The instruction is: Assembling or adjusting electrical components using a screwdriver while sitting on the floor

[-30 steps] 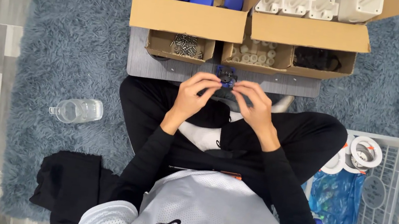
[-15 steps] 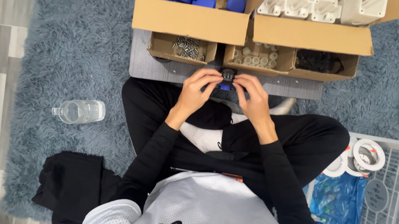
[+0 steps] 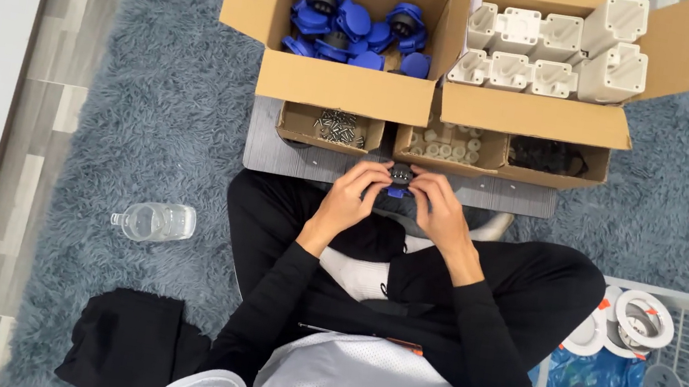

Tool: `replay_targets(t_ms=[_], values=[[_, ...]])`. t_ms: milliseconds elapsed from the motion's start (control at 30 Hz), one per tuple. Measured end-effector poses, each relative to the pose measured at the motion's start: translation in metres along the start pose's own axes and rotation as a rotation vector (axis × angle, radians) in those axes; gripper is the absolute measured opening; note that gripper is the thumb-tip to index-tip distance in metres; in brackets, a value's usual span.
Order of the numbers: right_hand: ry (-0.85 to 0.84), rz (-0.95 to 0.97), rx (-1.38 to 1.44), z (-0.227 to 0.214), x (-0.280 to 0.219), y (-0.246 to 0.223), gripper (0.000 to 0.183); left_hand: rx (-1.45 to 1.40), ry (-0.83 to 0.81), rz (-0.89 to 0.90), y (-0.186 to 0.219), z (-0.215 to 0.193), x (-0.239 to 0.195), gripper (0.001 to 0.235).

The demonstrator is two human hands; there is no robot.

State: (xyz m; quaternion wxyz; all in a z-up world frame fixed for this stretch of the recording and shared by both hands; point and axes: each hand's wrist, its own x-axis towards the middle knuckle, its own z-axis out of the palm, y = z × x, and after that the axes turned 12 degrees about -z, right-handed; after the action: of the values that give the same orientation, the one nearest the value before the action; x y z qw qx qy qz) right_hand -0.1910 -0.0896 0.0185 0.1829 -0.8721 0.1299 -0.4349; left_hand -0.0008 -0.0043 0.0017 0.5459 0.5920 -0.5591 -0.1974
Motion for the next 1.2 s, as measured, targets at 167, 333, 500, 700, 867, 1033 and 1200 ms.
replay_targets(t_ms=[167,333,500,700,867,1033,1200], values=[[-0.041,0.013,-0.019,0.004,-0.011,0.005,0.002,0.020,-0.015,-0.022,-0.002,0.000,-0.004,0.006],[-0.063,0.022,-0.004,0.003,-0.015,0.011,0.003,0.024,-0.037,-0.028,-0.001,-0.003,-0.002,0.003],[-0.110,0.041,0.056,0.003,-0.023,0.017,0.005,0.082,-0.112,-0.032,0.007,-0.013,-0.001,0.002],[-0.139,0.032,0.058,0.004,-0.030,0.020,0.006,0.100,-0.155,0.008,0.005,-0.017,-0.002,0.003],[-0.161,-0.011,0.003,0.000,-0.023,0.013,0.005,0.050,-0.140,0.001,0.004,-0.015,-0.003,0.008],[-0.180,-0.044,-0.015,-0.003,-0.023,0.014,0.006,-0.022,-0.074,-0.038,-0.011,0.000,-0.012,0.042],[-0.168,-0.040,0.030,-0.005,-0.020,0.008,0.007,-0.085,-0.039,-0.195,-0.025,0.018,-0.019,0.085]])
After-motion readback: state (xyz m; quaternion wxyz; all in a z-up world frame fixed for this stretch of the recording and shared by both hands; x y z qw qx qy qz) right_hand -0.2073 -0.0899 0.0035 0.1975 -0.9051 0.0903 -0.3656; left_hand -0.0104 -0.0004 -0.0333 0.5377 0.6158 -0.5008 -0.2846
